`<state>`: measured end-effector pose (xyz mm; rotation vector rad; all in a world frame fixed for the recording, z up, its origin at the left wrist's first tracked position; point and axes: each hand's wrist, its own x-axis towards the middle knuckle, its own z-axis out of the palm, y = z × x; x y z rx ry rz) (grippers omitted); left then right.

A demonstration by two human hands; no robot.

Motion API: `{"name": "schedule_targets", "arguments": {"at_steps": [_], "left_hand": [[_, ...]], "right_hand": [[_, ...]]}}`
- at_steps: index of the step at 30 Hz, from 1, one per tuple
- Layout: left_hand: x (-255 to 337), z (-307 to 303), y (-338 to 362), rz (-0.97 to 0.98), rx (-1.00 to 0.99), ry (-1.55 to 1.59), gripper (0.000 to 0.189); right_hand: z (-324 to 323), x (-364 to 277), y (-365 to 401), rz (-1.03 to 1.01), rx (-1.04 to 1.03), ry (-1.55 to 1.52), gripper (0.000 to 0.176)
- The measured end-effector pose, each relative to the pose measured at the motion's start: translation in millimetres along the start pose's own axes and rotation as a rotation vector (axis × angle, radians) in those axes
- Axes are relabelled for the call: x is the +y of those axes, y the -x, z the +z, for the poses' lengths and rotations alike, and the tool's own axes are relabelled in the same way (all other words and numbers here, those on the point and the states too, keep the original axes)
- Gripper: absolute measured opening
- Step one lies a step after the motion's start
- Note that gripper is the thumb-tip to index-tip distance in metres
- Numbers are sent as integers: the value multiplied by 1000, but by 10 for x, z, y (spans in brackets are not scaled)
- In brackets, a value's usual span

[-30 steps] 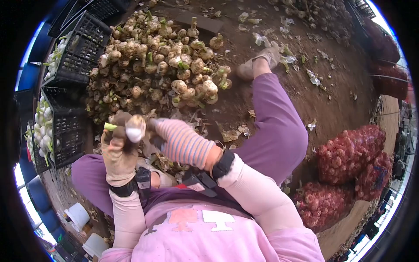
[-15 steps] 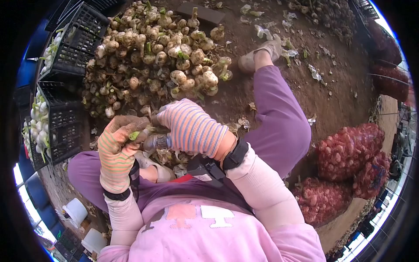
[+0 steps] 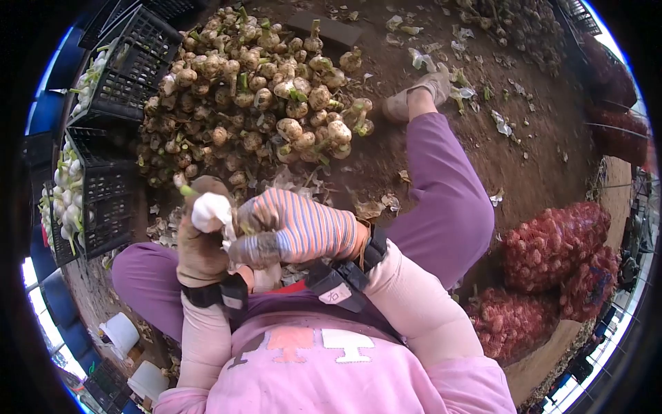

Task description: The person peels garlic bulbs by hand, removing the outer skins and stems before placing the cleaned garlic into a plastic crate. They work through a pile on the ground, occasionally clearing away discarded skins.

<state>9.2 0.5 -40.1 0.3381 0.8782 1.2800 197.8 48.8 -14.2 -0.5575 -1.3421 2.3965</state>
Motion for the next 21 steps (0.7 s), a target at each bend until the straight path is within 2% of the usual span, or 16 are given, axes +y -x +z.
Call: {"name": "schedule_targets", "arguments": {"at_steps": [1,2,3,5,6,8,9,11,12,14,16,17,18,19,21], "left_hand": [[-2,153,30,-12,17,127,34],[-65,114,-20,123,116,-185,29],[-89,-26,-81,59,167,-25,29],[-50,-273,-205,-47,215,202,28],[-46,-305,-183,-46,215,199,28],[57,-62,-77,-39,220,165,25],[75,73,-75,-65,336,201,23],[62,272,-52,-55,352,122,22],[48,309,-42,-49,371,42,20],[-94,-21,-85,-40,373,-33,18],[-134,-119,-131,218,219,-77,17],[-138,94,-81,290,413,-321,17],[-103,53,-88,296,418,-318,17],[-44,-10,-99,222,445,-297,17],[-25,-47,-110,132,469,-284,17]], "right_hand": [[-32,23,-11,-120,-52,77,20],[-59,37,-14,-238,-104,153,19],[-56,45,-14,-237,-105,154,19],[-18,-27,-48,-375,79,-118,21],[48,-161,21,20,384,-176,32],[-38,90,-158,-173,616,-77,37],[-23,166,-210,-173,617,-76,37],[23,215,-276,-367,706,-126,38],[6,216,-261,-364,710,-126,38],[-57,209,-219,-168,586,-113,34],[-65,160,-175,-172,521,-223,31],[-49,105,-153,-258,467,-374,29],[-52,69,-141,-342,404,-524,27],[-76,74,-138,-318,457,-621,28],[-46,90,-171,-349,533,-513,30]]}}
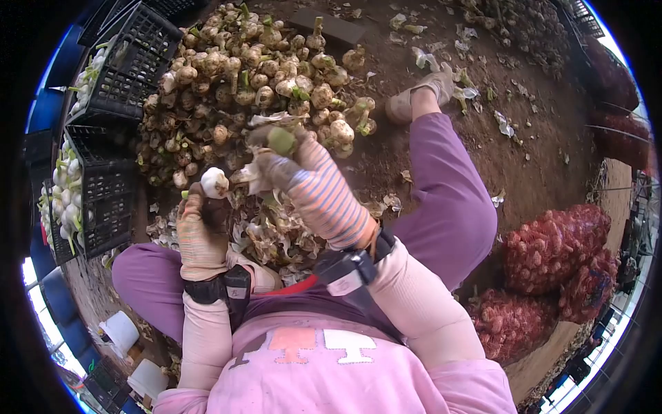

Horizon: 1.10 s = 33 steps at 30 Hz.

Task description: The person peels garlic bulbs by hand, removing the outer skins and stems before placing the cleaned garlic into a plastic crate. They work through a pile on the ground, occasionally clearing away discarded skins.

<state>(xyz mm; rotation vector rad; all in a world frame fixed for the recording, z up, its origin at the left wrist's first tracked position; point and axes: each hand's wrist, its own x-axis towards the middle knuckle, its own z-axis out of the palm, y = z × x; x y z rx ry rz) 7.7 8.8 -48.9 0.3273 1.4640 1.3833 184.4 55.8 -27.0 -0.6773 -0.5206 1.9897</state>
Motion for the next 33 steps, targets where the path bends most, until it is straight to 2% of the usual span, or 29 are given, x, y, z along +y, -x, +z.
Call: {"name": "schedule_targets", "arguments": {"at_steps": [1,2,3,5,6,8,9,10,11,12,13,14,15,16,17,19,20,21,23,25,27,28,29,30,31,32,33], "left_hand": [[7,42,-6,-93,15,124,17],[9,84,-11,-180,31,251,17],[-7,126,2,-178,31,254,17],[-45,195,39,-325,-2,357,16],[-89,76,46,-350,-136,381,17],[-84,101,78,-302,-106,278,15],[-84,108,91,-251,-75,177,14],[-78,145,17,-85,-147,253,11],[-75,169,69,-88,-146,253,11],[-76,207,182,25,-123,91,10],[8,312,270,135,-98,-71,9],[-119,182,144,85,-62,99,8],[-103,171,135,87,-60,103,8],[1,219,152,55,-26,101,9],[88,249,170,21,8,98,9],[142,215,162,6,40,64,10],[132,198,161,46,22,8,10],[121,179,157,86,4,-48,9],[61,91,97,149,-34,-123,9],[29,12,35,272,-116,-272,10],[124,-50,22,195,-176,-233,17],[174,-81,-9,103,-320,-83,19],[196,-96,-28,10,-462,69,22],[160,-109,-30,-33,-440,271,25],[201,-200,-140,-141,-438,391,26],[348,-223,-242,-260,-293,512,29],[545,-405,-528,-325,-534,531,31]], "right_hand": [[35,29,-18,-73,36,109,32],[2,227,-69,-39,58,-101,41],[-66,337,-156,-577,-128,620,39],[-114,270,-112,-678,-189,1285,34],[-131,272,-119,-676,-185,1284,34],[-174,277,-151,-616,-134,1402,27],[-171,288,-151,-614,-134,1403,27],[-163,304,-151,-357,-31,1028,25],[-156,310,-154,-108,66,646,24],[-157,274,-157,4,98,413,21],[-138,280,-136,7,101,413,21],[-112,293,-112,-45,109,365,22],[-83,287,-108,-98,113,318,22],[-37,191,-86,-21,83,402,30],[-22,88,-66,-17,82,401,30],[-36,-70,-83,-125,-141,1278,42],[-99,-2,-120,-289,-208,1351,48],[-93,12,-133,-287,-210,1351,48],[-86,22,-150,-469,-321,1507,45],[-143,43,-173,-477,-370,1503,38],[-162,44,-169,-314,-437,1492,30],[-178,97,-152,-314,-437,1492,30],[-209,194,-121,-300,-335,1096,33],[-247,262,-108,-279,-232,702,36],[-293,287,-116,-281,-231,703,36],[-338,305,-124,-52,-102,586,35],[-362,315,-129,175,26,463,33]]}}
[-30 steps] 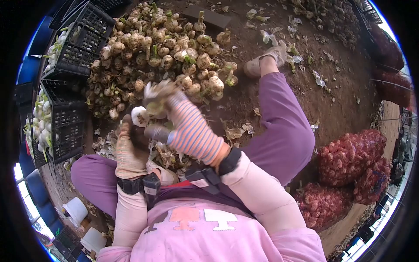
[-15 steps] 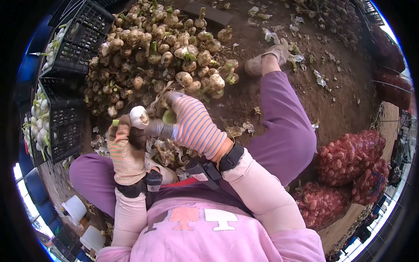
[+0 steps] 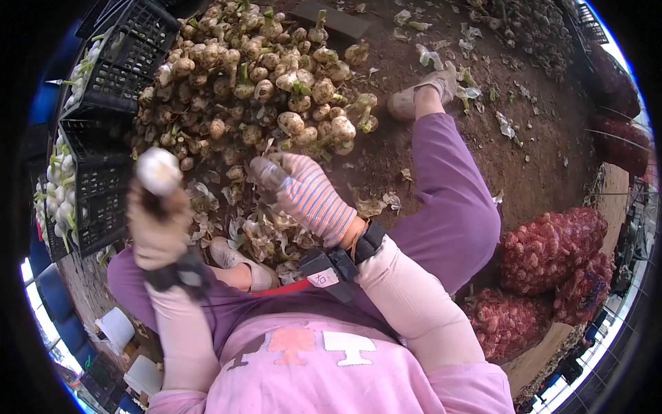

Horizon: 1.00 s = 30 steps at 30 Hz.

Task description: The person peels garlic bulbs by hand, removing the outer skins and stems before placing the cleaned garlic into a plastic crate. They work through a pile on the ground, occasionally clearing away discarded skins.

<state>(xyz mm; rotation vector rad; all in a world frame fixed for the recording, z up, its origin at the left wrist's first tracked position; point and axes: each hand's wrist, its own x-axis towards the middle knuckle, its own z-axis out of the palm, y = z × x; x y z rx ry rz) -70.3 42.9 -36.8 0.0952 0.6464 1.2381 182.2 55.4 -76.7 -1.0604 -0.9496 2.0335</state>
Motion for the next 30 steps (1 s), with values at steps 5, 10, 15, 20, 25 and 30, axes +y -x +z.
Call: {"name": "schedule_targets", "arguments": {"at_steps": [5,10,15,20,25,30], "left_hand": [[1262,467,-490,591,-179,57,38],[340,124,-1232,470,195,-1296,20],[-1192,-280,-1813,27,97,-2205,49],[-1707,-222,-2009,21,480,-2110,56],[-1786,-236,-2114,67,758,-1202,62],[-1668,-192,-1815,34,653,-1417,47]], "right_hand": [[179,-52,46,-150,-88,737,28],[282,64,103,-371,81,922,42],[268,-177,105,-396,-153,866,52],[197,-327,173,-307,-181,912,35],[137,-344,234,-400,-33,736,27],[-33,-360,312,-462,210,480,21]]}}
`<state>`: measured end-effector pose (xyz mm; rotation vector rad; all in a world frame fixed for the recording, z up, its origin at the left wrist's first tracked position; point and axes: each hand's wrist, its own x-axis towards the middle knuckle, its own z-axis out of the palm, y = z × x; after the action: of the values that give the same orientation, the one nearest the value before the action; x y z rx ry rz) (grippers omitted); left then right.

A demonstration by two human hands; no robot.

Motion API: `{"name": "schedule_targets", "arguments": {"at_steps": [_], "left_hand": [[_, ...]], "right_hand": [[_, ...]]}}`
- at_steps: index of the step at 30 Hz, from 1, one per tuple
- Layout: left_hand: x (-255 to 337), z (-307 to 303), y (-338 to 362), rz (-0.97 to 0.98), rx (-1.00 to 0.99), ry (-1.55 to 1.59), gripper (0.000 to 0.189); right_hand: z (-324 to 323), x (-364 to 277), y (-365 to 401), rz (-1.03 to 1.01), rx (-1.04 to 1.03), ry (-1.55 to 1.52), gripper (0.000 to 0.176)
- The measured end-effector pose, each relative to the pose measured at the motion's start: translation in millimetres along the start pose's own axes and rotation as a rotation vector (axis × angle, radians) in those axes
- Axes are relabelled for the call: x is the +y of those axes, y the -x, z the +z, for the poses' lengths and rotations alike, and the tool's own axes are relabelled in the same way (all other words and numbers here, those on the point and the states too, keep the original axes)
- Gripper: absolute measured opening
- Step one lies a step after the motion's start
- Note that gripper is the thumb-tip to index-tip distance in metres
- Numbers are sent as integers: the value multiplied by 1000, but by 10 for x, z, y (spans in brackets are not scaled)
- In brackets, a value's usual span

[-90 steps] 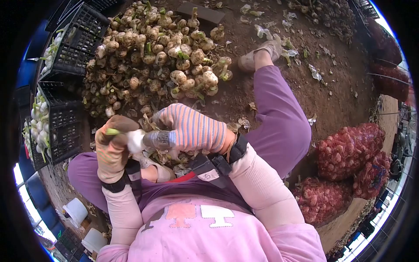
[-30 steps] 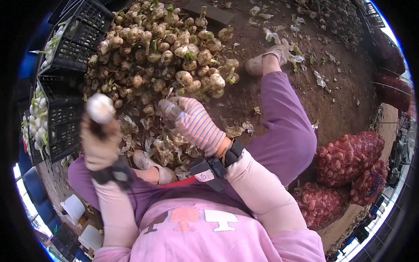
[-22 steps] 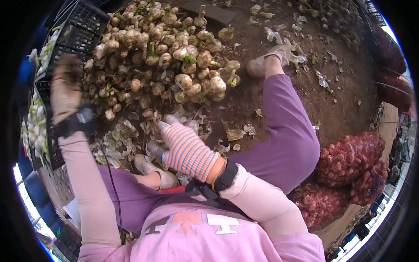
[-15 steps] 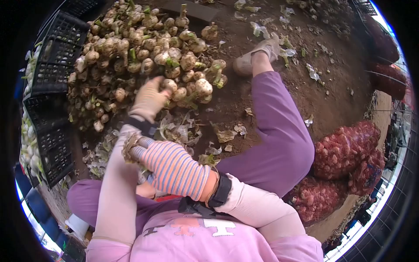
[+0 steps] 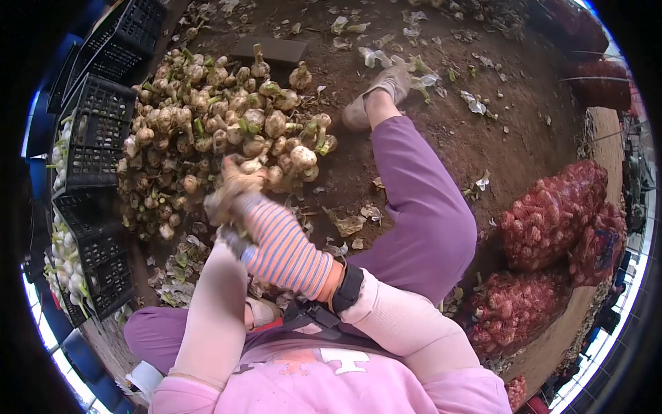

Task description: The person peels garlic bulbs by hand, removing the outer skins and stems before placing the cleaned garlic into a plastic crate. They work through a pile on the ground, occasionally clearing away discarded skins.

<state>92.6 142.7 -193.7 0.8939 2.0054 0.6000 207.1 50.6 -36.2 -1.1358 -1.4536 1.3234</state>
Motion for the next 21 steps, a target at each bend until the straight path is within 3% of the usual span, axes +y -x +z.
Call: {"name": "schedule_targets", "arguments": {"at_steps": [1,2,3,5,6,8,9,10,12,14,16,18,21], "left_hand": [[-96,-78,-73,4,-1,-5,47],[-245,-169,-191,309,-29,147,46],[-363,-249,-222,611,-58,295,47],[108,-738,333,474,-217,429,52],[280,-916,558,427,-293,477,52],[448,-1148,928,564,-287,319,50],[513,-1225,1072,759,-152,-22,51],[546,-1274,1205,811,-149,-60,57],[594,-1292,1452,1091,-12,-108,60],[603,-1365,1593,1186,54,-234,64],[573,-1406,1621,1277,121,-363,68],[500,-1485,1563,1449,199,-422,74],[517,-1630,1615,1505,202,-547,78]], "right_hand": [[49,139,-13,51,115,-361,31],[27,194,-67,16,223,-417,37],[-52,166,-88,148,267,-533,36],[-114,287,-110,388,376,-949,43],[-166,191,-130,413,275,-611,49],[-25,309,-161,267,241,-623,49],[-14,241,-162,261,234,-624,49],[-17,138,-149,244,165,-617,47],[-32,66,-104,227,91,-607,45],[-73,49,-67,320,-13,-725,41],[-109,-16,-23,262,-75,-725,40],[-142,-189,24,403,-158,-856,34],[-211,-165,46,399,-262,-647,36]]}}
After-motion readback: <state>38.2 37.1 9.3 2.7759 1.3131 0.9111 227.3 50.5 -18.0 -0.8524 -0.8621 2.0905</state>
